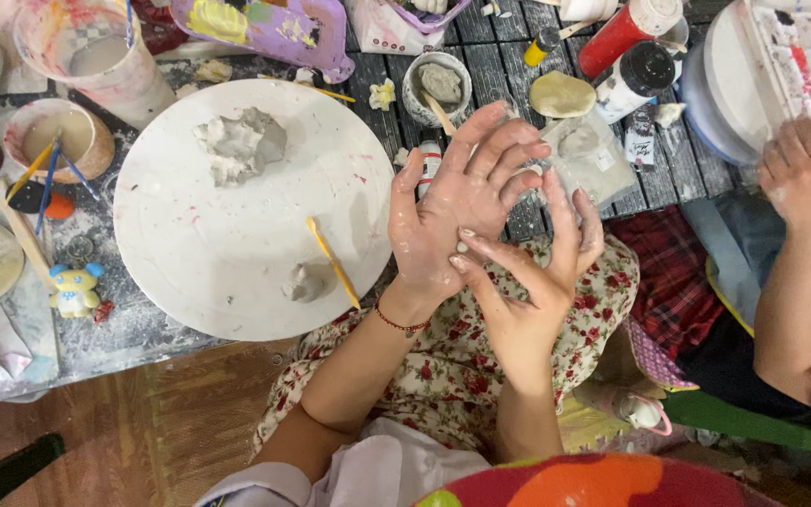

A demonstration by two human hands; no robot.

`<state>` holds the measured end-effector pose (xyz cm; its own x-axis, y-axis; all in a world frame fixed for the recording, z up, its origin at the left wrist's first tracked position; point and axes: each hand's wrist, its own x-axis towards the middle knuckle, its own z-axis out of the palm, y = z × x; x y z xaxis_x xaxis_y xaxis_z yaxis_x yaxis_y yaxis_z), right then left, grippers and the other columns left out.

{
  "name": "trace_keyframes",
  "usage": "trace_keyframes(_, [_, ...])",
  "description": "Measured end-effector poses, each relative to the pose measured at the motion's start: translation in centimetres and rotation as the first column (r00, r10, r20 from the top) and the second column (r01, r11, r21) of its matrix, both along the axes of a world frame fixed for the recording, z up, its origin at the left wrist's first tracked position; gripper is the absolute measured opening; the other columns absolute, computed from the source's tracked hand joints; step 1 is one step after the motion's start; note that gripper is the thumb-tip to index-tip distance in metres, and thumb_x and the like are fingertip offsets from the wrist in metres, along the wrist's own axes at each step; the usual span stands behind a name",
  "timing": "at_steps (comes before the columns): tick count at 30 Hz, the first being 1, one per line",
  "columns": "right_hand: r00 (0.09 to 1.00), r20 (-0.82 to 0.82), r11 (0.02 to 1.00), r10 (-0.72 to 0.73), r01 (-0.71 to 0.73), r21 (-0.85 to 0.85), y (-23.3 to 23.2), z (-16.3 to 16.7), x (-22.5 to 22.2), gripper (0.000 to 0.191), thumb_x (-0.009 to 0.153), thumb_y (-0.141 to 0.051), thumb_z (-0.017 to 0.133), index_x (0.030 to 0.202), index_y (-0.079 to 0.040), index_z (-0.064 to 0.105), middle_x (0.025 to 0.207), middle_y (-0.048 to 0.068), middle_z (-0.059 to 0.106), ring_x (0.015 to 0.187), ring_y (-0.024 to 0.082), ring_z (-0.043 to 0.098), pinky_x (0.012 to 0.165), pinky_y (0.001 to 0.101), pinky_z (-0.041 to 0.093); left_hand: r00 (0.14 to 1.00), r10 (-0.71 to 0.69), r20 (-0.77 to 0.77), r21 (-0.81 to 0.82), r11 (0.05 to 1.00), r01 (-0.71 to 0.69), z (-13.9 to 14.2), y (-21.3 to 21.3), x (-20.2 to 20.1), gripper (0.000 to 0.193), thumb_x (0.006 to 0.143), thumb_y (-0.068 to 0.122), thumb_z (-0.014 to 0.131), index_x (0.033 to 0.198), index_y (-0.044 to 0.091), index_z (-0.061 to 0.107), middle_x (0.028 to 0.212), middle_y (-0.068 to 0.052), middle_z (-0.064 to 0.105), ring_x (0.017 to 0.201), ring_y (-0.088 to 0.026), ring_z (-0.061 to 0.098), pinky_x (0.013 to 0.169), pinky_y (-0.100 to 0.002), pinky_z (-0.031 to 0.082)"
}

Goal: The person shapes a small piece of gray clay by hand, repeatedly rolling and pinching it into a rounded form. They use a yellow sculpting tool to refine the surface and add details, then continue shaping with both hands.

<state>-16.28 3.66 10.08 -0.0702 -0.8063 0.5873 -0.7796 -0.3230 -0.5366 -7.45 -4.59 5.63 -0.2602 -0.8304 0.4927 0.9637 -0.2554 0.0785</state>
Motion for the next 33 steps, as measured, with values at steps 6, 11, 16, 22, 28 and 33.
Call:
trace_keyframes(6, [0.969,0.214,0.992,0.127,-0.125,-0.025,-1.1,-1.0,-0.7,0.044,0.085,-0.006,0.089,0.124,-0.015,0.072,0.171,0.013,0.036,0.154,0.031,0.031,0.126,0.0433,0.031,0.975,-0.151,-0.164,-0.008,0.988,0.152,0.6,-0.3,-0.3,0.069,0.118,0.056,0.025,0.161,0.002,0.032,0.154,-0.019,0.050,0.140,-0.030,0.045,0.124,-0.041,0.033])
trace_keyframes(11, [0.640,0.698,0.937,0.322,-0.322,-0.136,-1.1,-2.9,0.1,0.068,0.098,0.005,0.075,0.153,-0.016,0.039,0.155,0.014,0.037,0.147,0.023,0.037,0.126,0.0359,0.030,0.959,-0.221,-0.175,-0.051,0.975,0.216,1.2,0.2,-0.6,0.072,0.117,0.059,0.025,0.162,0.003,0.033,0.156,-0.019,0.049,0.146,-0.035,0.038,0.127,-0.041,0.026])
trace_keyframes(16, [0.425,0.853,0.924,0.303,-0.351,-0.153,-0.3,-4.3,0.5,0.072,0.096,0.007,0.070,0.150,-0.016,0.027,0.153,0.015,0.041,0.140,0.022,0.043,0.122,0.0363,0.036,0.963,-0.234,-0.135,-0.002,0.972,0.236,1.3,1.3,-0.2,0.075,0.115,0.061,0.024,0.161,0.001,0.032,0.154,-0.020,0.048,0.149,-0.037,0.032,0.128,-0.041,0.023])
trace_keyframes(22, [0.416,0.837,0.921,0.356,-0.308,-0.239,-0.2,-5.2,1.2,0.066,0.100,0.010,0.066,0.149,-0.014,0.027,0.149,0.010,0.037,0.135,0.019,0.043,0.122,0.0347,0.034,0.957,-0.231,-0.174,-0.124,0.970,0.211,1.1,1.9,-0.4,0.073,0.117,0.062,0.024,0.155,0.002,0.038,0.149,-0.017,0.053,0.143,-0.035,0.043,0.122,-0.042,0.031])
trace_keyframes(28, [0.435,0.840,0.928,0.324,-0.319,-0.193,-0.2,-5.0,0.9,0.069,0.100,0.011,0.065,0.149,-0.015,0.024,0.150,0.009,0.036,0.135,0.019,0.043,0.123,0.0343,0.034,0.947,-0.251,-0.202,-0.088,0.967,0.237,0.6,1.3,-0.7,0.062,0.123,0.053,0.028,0.153,0.000,0.040,0.144,-0.018,0.056,0.137,-0.036,0.049,0.119,-0.042,0.036])
trace_keyframes(33, [0.644,0.704,0.949,0.300,-0.274,-0.154,-0.2,-4.6,0.8,0.048,0.105,0.009,0.069,0.134,-0.014,0.038,0.137,0.006,0.039,0.125,0.015,0.044,0.115,0.0318,0.036,0.990,-0.135,0.037,0.016,0.991,0.135,0.0,1.2,-0.5,0.054,0.121,0.044,0.033,0.153,0.000,0.034,0.144,-0.019,0.052,0.133,-0.035,0.047,0.113,-0.044,0.037])
